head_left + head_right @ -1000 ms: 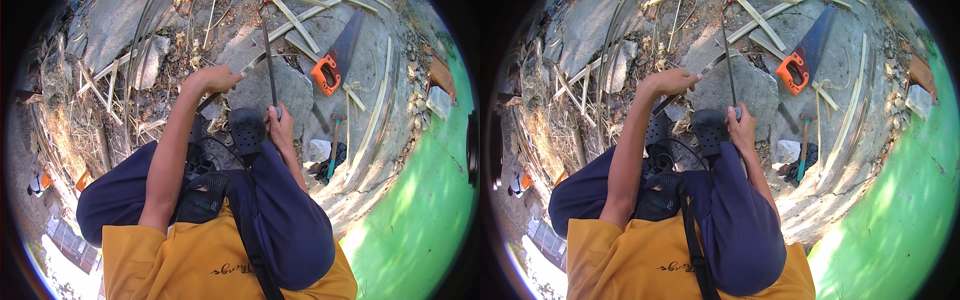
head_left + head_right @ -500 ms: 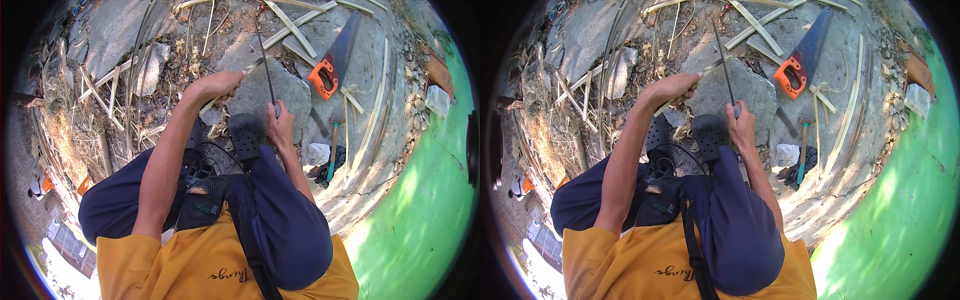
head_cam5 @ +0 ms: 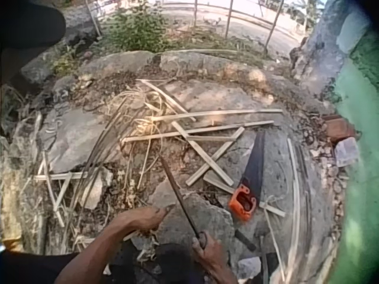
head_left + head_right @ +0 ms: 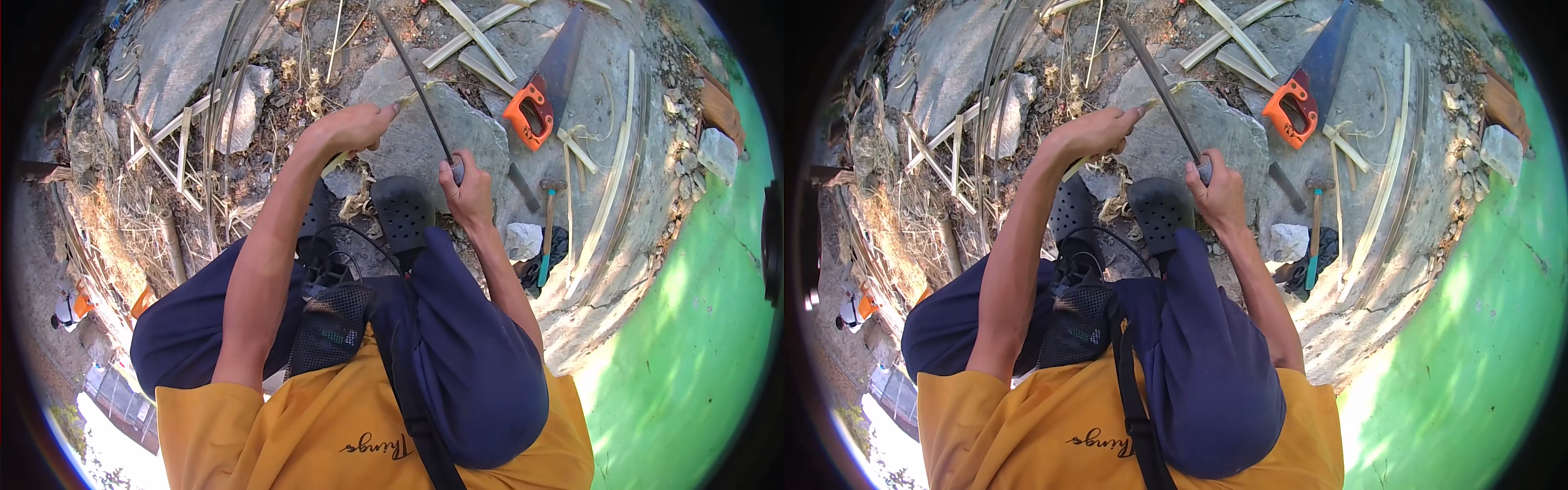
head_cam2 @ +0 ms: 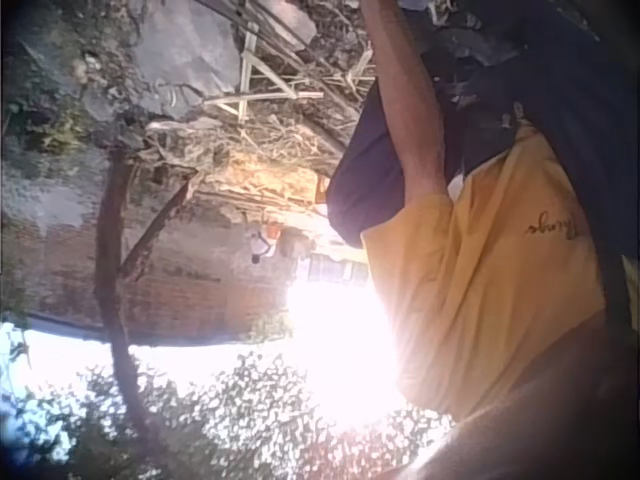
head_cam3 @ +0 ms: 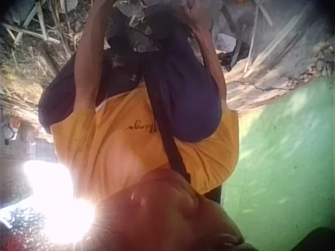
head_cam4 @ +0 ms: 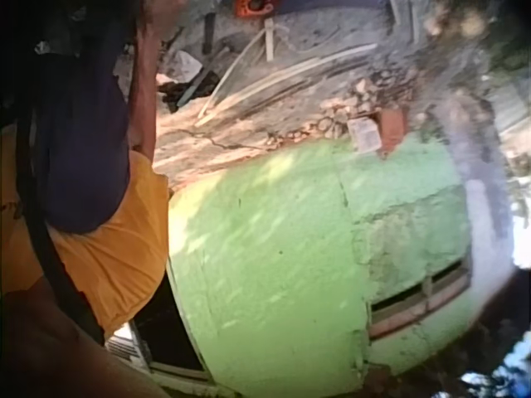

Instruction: The person saws bamboo strips and fits them together to assemble a star-shaped structure.

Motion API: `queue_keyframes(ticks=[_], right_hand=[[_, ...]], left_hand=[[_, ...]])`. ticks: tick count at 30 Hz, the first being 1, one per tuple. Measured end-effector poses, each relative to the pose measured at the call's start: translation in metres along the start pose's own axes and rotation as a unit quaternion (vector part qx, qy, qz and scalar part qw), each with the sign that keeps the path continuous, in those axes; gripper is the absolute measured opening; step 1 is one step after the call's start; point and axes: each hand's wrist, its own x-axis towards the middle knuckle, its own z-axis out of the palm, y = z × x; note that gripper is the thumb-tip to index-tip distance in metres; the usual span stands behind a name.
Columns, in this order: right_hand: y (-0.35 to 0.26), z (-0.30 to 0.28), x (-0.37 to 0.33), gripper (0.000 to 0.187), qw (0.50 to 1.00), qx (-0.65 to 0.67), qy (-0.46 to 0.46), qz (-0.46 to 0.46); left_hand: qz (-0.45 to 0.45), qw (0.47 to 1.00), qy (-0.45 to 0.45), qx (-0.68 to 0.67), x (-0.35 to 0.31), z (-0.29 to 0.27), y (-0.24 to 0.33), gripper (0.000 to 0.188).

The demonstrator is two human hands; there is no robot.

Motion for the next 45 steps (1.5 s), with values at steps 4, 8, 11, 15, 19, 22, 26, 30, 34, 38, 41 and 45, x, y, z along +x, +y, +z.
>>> queue_keyframes(ticks=[4, 8, 11, 15, 19, 22, 26, 30, 34, 38, 41, 45], right_hand=[[0.015, 0.001, 0.005, 0.048, 0.998, -0.036, -0.005, 0.043], [-0.017, -0.008, 0.0, 0.047, 0.999, 0.027, -0.026, 0.013], [0.007, 0.0, 0.0, 0.048, 0.998, -0.009, -0.024, 0.061], [0.001, 0.002, 0.011, 0.05, 0.997, 0.009, -0.006, 0.083], [-0.001, 0.0, 0.002, 0.053, 0.999, 0.029, -0.012, 0.041], [0.006, 0.005, 0.002, 0.055, 0.998, 0.019, -0.02, 0.062], [-0.009, 0.013, 0.0, 0.054, 0.999, 0.037, -0.004, 0.019], [0.001, 0.007, 0.0, 0.053, 0.998, -0.012, -0.009, 0.064], [-0.008, 0.005, 0.001, 0.054, 0.999, -0.009, -0.014, 0.048], [0.008, -0.001, 0.0, 0.052, 0.997, -0.055, -0.008, 0.045], [0.017, -0.006, 0.009, 0.053, 0.997, -0.059, -0.002, 0.057], [-0.005, -0.01, 0.002, 0.054, 1.0, -0.003, 0.0, 0.026]], left_hand=[[0.022, 0.999, 0.027, -0.001, 0.009, 0.01, -0.005, 0.071], [-0.024, 0.998, -0.01, -0.049, 0.004, 0.0, -0.011, 0.068], [-0.011, 1.0, -0.003, -0.021, 0.009, 0.005, -0.005, 0.065], [0.009, 0.999, -0.005, -0.038, 0.017, 0.008, -0.023, 0.062], [-0.024, 0.995, -0.02, -0.091, 0.005, 0.002, -0.01, 0.06], [-0.014, 0.993, -0.005, -0.114, 0.001, 0.006, -0.009, 0.058], [-0.016, 0.992, -0.045, -0.117, 0.002, -0.001, -0.025, 0.056], [-0.005, 0.998, -0.008, -0.057, 0.008, 0.007, -0.015, 0.057], [-0.016, 0.996, -0.012, -0.089, 0.003, 0.002, -0.021, 0.059], [-0.016, 0.997, -0.004, -0.076, -0.003, 0.003, -0.006, 0.059], [-0.011, 0.999, -0.006, -0.032, 0.011, 0.006, -0.016, 0.059], [-0.036, 0.996, -0.013, -0.078, 0.002, -0.002, -0.019, 0.06]])
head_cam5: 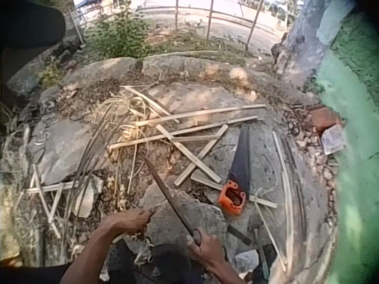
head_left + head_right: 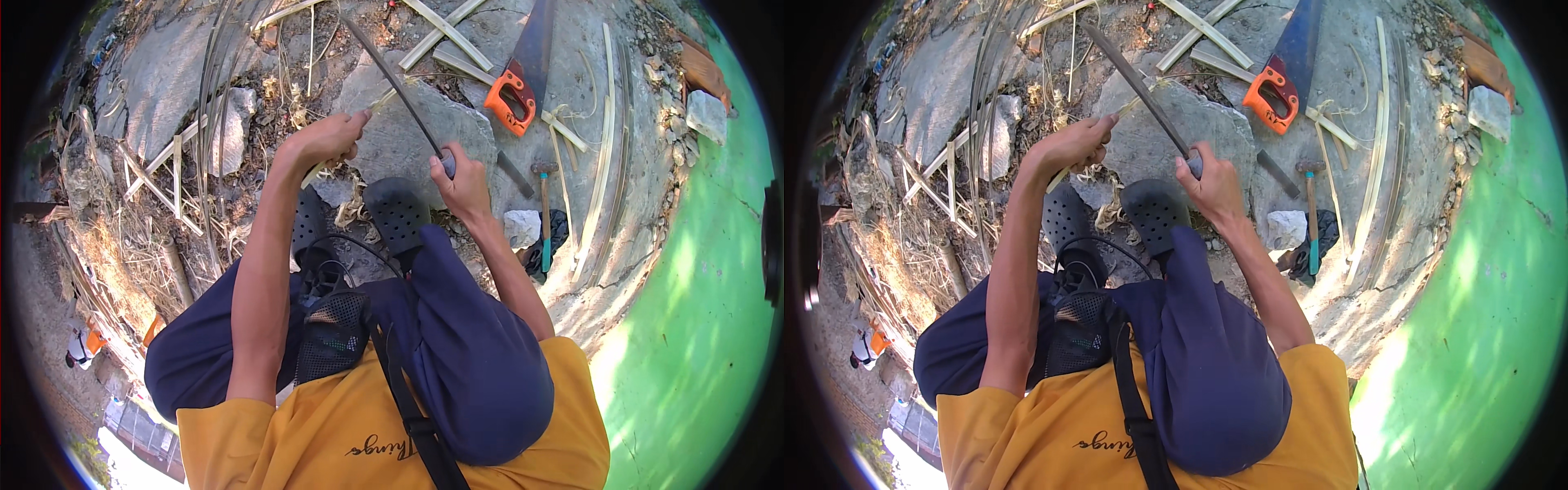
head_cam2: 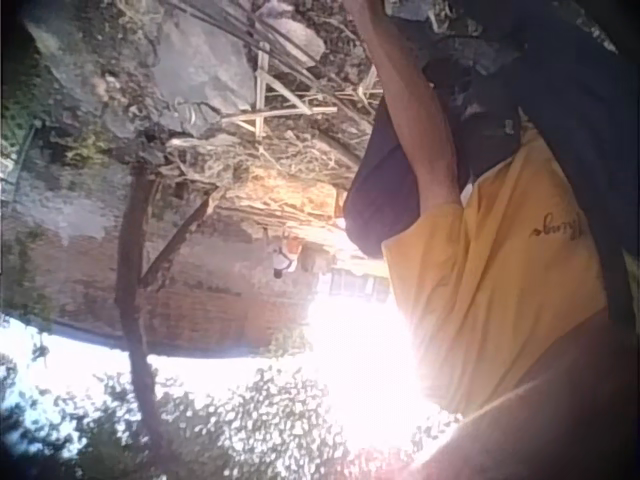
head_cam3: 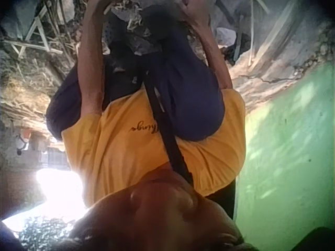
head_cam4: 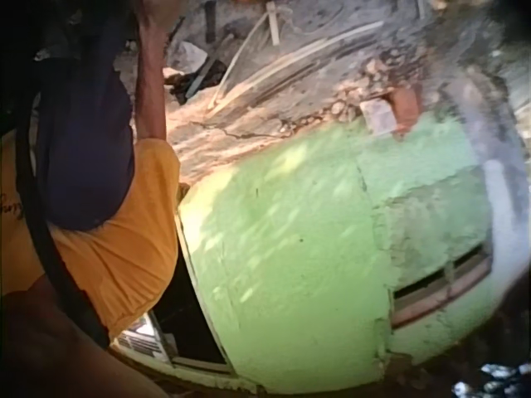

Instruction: The person saws bamboo strips and fits them together to assemble a star-shaped structure.

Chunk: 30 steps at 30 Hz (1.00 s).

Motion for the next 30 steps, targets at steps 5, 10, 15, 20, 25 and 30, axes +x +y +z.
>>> queue_keyframes(ticks=[5, 10, 15, 20, 25, 30], right_hand=[[0.023, 0.005, 0.007, 0.054, 0.997, -0.071, -0.01, 0.035], [0.009, 0.019, 0.001, 0.053, 0.998, -0.057, -0.025, 0.021], [0.013, 0.007, 0.008, 0.052, 0.997, -0.063, 0.005, 0.036], [0.021, 0.001, -0.015, 0.05, 0.995, -0.022, 0.089, 0.038], [0.06, -0.022, -0.075, 0.045, 0.956, -0.022, 0.25, 0.152], [0.106, -0.055, -0.145, 0.045, 0.882, -0.087, 0.375, 0.272]], left_hand=[[0.041, 0.998, 0.007, 0.037, 0.009, 0.007, 0.001, 0.059], [0.013, 1.0, -0.002, 0.012, -0.003, 0.006, -0.007, 0.058], [0.046, 0.998, 0.003, 0.044, 0.003, 0.002, -0.001, 0.059], [0.08, 0.987, 0.081, 0.115, -0.001, -0.005, -0.013, 0.064], [0.15, 0.974, 0.164, -0.035, -0.042, -0.044, 0.027, 0.045], [0.259, 0.915, 0.271, 0.148, -0.017, -0.062, 0.047, 0.041]])
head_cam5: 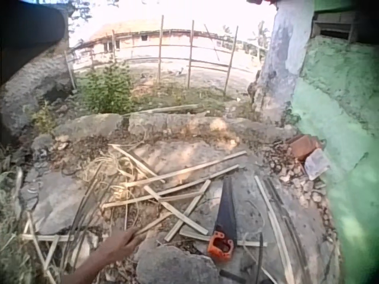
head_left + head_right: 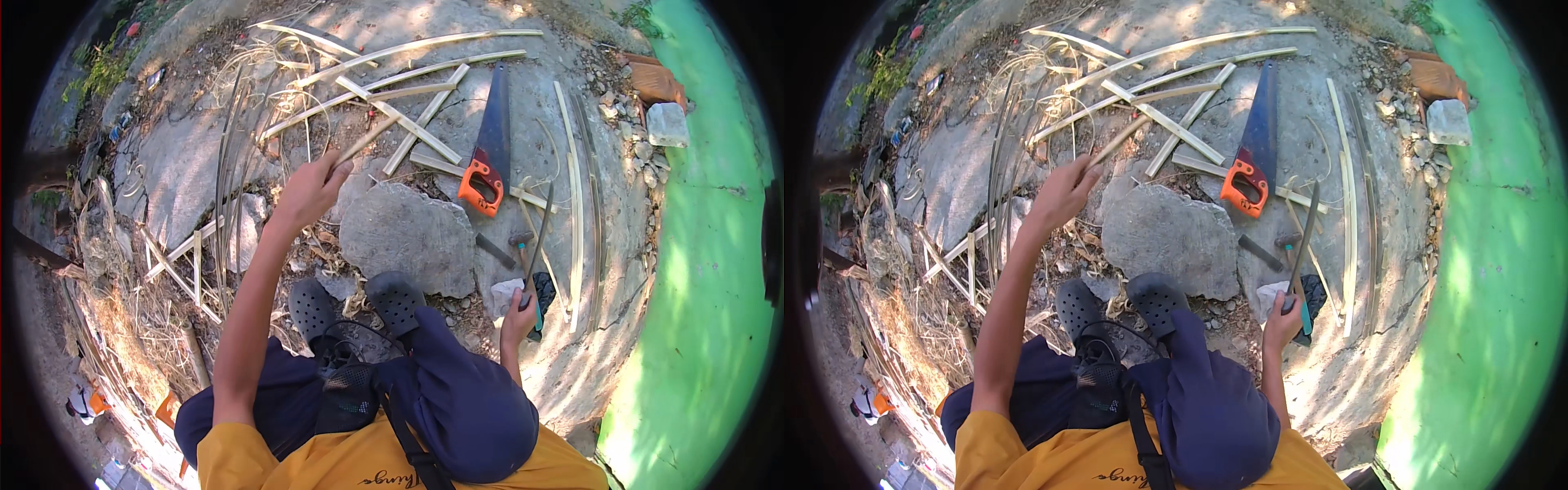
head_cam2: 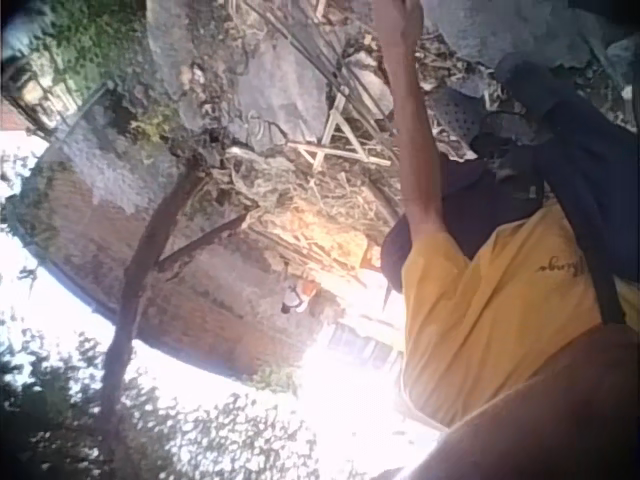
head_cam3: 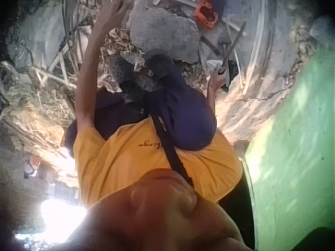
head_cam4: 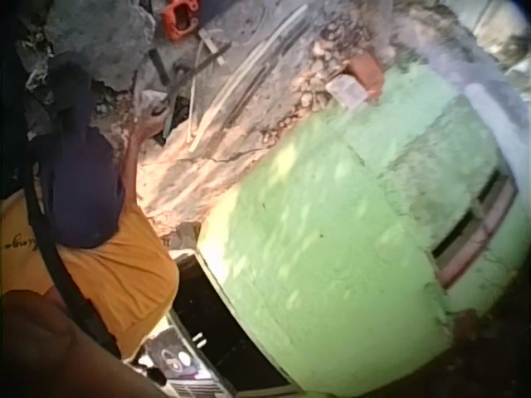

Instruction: The person saws bamboo strips and fits them together to assemble a star-shaped structure.

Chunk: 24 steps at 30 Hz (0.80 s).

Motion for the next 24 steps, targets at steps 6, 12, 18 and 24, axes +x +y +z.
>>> queue_keyframes(ticks=[6, 12, 18, 24], right_hand=[[0.079, -0.052, 0.013, 0.05, 0.98, -0.094, 0.147, 0.098], [0.142, -0.072, 0.022, 0.06, 0.96, -0.174, 0.11, 0.192], [0.129, -0.065, 0.033, 0.052, 0.935, -0.293, 0.051, 0.192], [-0.004, -0.03, 0.098, 0.025, 0.994, 0.062, -0.013, -0.084]], left_hand=[[0.188, 0.979, -0.08, 0.018, 0.01, 0.049, -0.014, 0.038], [0.161, 0.968, -0.12, -0.151, 0.005, 0.073, 0.013, 0.03], [0.107, 0.898, -0.128, -0.406, 0.008, 0.101, -0.008, 0.017], [0.102, 0.837, -0.068, -0.534, 0.009, 0.115, 0.004, 0.018]])
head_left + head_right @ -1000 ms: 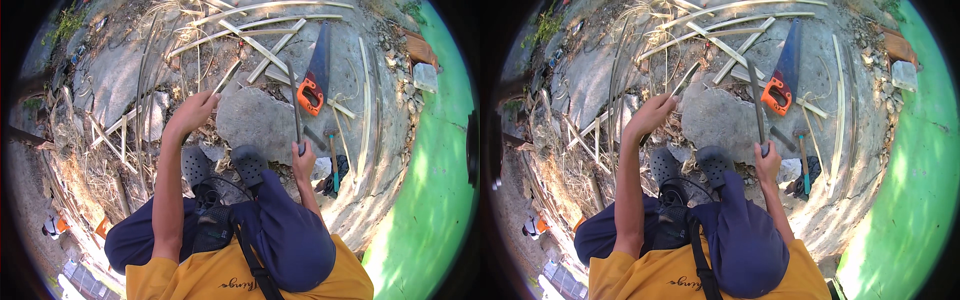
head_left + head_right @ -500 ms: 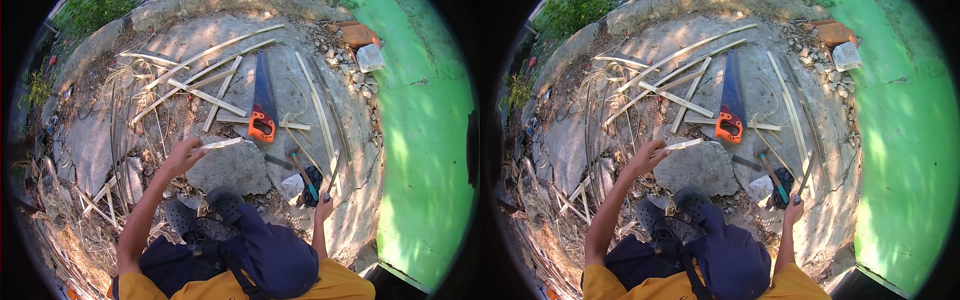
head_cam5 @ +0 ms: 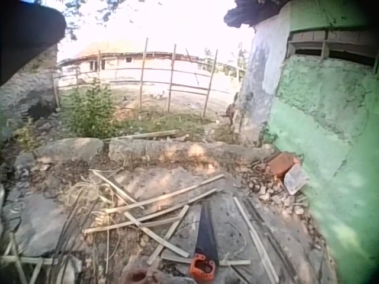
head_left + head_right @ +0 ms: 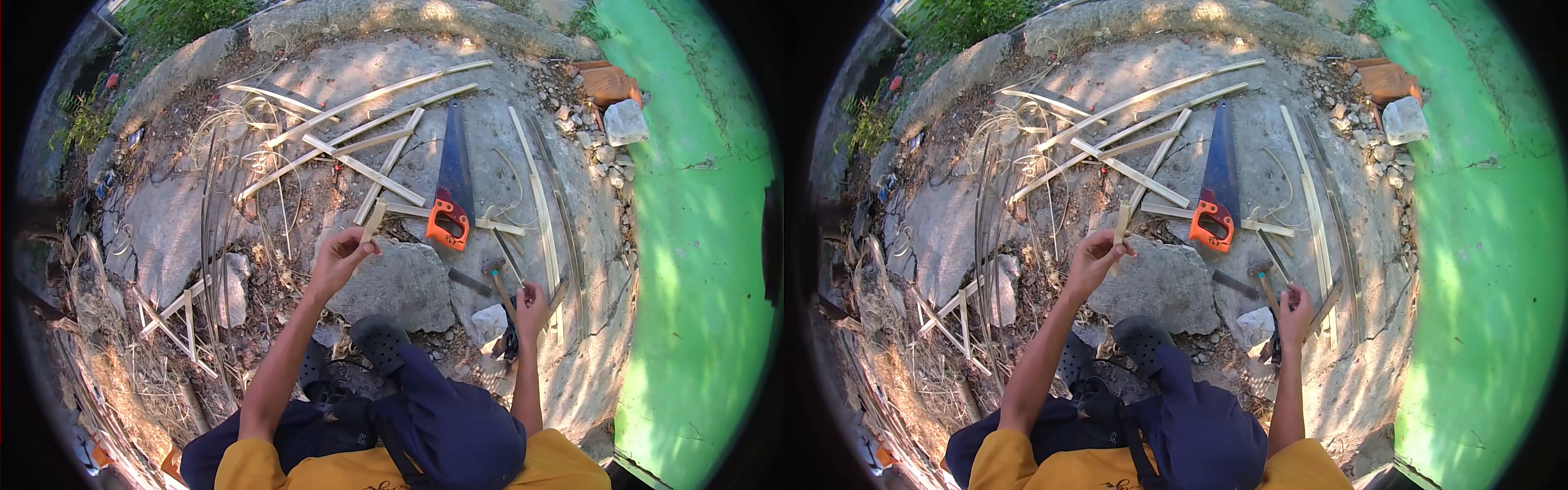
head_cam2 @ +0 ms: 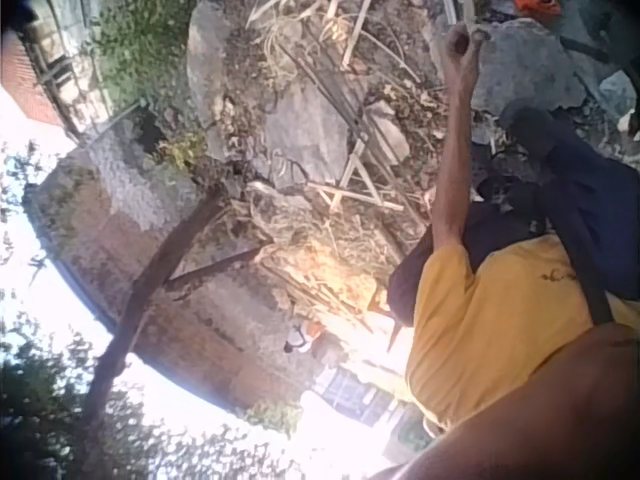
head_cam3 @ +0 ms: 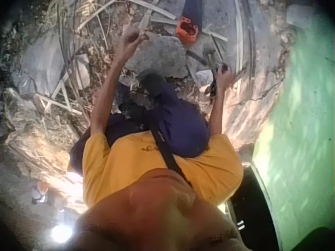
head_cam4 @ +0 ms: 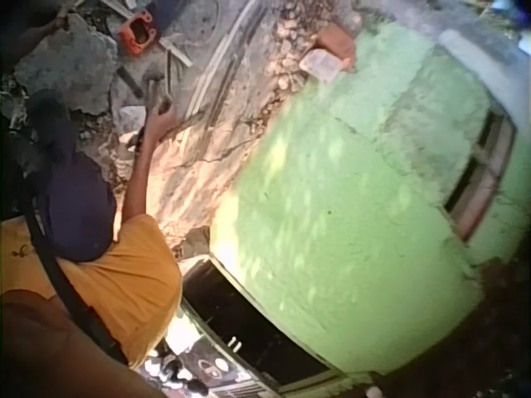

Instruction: The person saws bamboo strips and fits them together to assemble a star-shaped structure.

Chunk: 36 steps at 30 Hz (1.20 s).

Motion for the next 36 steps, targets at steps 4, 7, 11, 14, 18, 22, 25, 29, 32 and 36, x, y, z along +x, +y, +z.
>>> queue_keyframes(ticks=[4, 7, 11, 14, 18, 22, 25, 29, 32, 36], right_hand=[[-0.095, 0.087, 0.03, 0.022, 0.975, 0.01, -0.125, -0.184], [-0.144, 0.135, 0.043, 0.022, 0.959, 0.102, -0.182, -0.19], [-0.197, 0.193, 0.01, 0.025, 0.868, 0.321, -0.376, -0.053], [-0.206, 0.201, -0.025, 0.028, 0.801, 0.308, -0.513, -0.024], [-0.179, 0.202, -0.048, 0.028, 0.808, 0.301, -0.506, 0.008], [-0.159, 0.184, -0.043, 0.024, 0.835, 0.276, -0.474, -0.036], [-0.139, 0.17, -0.028, 0.022, 0.872, 0.284, -0.398, 0.007], [-0.125, 0.16, -0.011, 0.02, 0.902, 0.318, -0.29, 0.047], [-0.123, 0.16, -0.013, 0.022, 0.917, 0.302, -0.253, 0.058], [-0.132, 0.16, -0.015, 0.029, 0.914, 0.304, -0.26, 0.077]], left_hand=[[0.048, 0.997, 0.062, 0.011, -0.002, 0.006, 0.002, 0.021], [0.047, 0.993, 0.084, -0.061, -0.003, 0.017, 0.004, 0.022], [-0.024, 0.98, 0.171, -0.096, -0.012, 0.015, -0.006, 0.024], [-0.072, 0.977, 0.195, -0.045, -0.019, 0.011, -0.018, 0.028], [-0.077, 0.973, 0.19, 0.108, -0.021, 0.021, -0.019, 0.027], [-0.069, 0.984, 0.083, 0.143, -0.021, 0.02, -0.038, 0.03], [-0.019, 0.966, 0.088, 0.242, -0.002, 0.024, -0.043, 0.031], [-0.001, 0.883, 0.153, 0.443, 0.063, -0.016, -0.048, 0.032], [-0.089, 0.798, 0.131, 0.581, 0.105, -0.035, -0.052, 0.034], [-0.078, 0.774, 0.141, 0.613, 0.128, -0.045, -0.098, 0.041]])
